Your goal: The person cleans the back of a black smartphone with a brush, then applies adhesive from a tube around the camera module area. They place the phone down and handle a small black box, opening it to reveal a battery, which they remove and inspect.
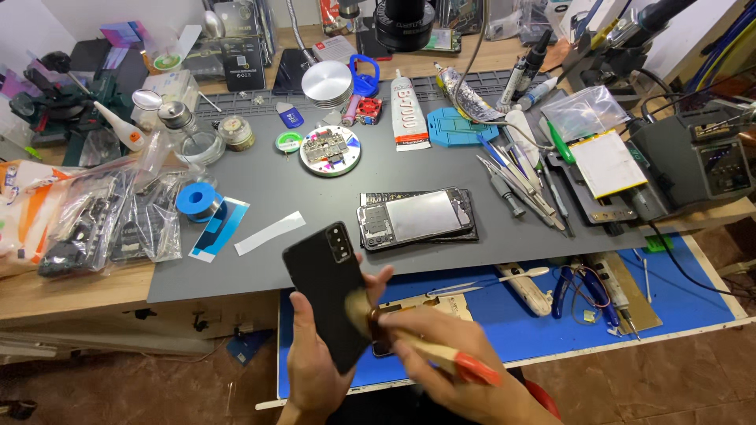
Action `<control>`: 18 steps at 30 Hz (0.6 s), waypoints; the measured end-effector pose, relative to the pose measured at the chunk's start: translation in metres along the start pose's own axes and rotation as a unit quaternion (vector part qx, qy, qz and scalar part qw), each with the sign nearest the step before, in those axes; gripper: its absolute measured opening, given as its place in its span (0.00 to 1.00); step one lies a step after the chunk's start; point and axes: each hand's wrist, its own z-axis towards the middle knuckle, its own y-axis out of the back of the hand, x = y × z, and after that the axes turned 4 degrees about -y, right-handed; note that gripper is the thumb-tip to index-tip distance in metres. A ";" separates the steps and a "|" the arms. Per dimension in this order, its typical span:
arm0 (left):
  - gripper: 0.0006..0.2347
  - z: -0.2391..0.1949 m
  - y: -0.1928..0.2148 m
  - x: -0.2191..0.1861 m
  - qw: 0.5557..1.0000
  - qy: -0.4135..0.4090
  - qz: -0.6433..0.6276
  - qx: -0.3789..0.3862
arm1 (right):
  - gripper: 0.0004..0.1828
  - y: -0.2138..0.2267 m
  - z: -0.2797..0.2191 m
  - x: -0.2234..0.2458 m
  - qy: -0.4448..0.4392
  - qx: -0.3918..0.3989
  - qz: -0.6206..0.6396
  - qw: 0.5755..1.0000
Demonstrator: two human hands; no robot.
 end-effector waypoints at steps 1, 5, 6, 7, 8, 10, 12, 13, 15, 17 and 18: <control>0.34 0.002 -0.004 -0.008 1.000 0.000 0.001 0.002 | 0.16 0.000 0.000 -0.004 0.001 -0.002 0.000 1.000; 0.32 0.009 -0.002 -0.027 0.999 -0.036 0.034 -0.002 | 0.15 0.002 0.008 -0.004 -0.103 0.015 -0.076 0.992; 0.31 0.008 0.002 -0.027 0.999 -0.008 0.017 0.037 | 0.16 0.004 0.010 0.000 -0.028 -0.054 -0.033 0.998; 0.31 0.007 0.003 -0.024 0.999 -0.011 0.017 0.035 | 0.16 0.002 0.019 0.012 -0.027 -0.051 -0.032 0.998; 0.30 0.005 0.003 -0.021 0.998 0.038 -0.027 0.044 | 0.17 0.000 0.026 0.024 0.009 -0.052 -0.017 0.998; 0.30 0.004 -0.001 -0.020 0.992 0.088 -0.069 0.055 | 0.18 -0.011 0.034 0.030 0.046 -0.056 -0.002 0.997; 0.31 0.003 -0.007 -0.027 0.992 -0.090 0.058 0.066 | 0.15 -0.033 0.039 0.019 0.031 -0.058 0.035 0.997; 0.31 0.006 -0.005 -0.035 0.992 -0.091 0.060 0.067 | 0.15 -0.023 0.037 0.022 0.033 -0.059 0.037 0.997; 0.32 0.009 -0.002 -0.048 0.999 0.018 -0.047 -0.008 | 0.13 -0.001 0.036 0.027 -0.166 0.274 -0.090 0.943; 0.32 0.012 0.000 -0.046 0.999 0.021 -0.046 0.017 | 0.12 0.003 0.037 0.036 -0.124 0.203 -0.025 0.971; 0.32 0.014 0.000 -0.042 0.998 0.029 -0.048 0.042 | 0.12 0.008 0.036 0.041 -0.085 0.129 0.041 0.987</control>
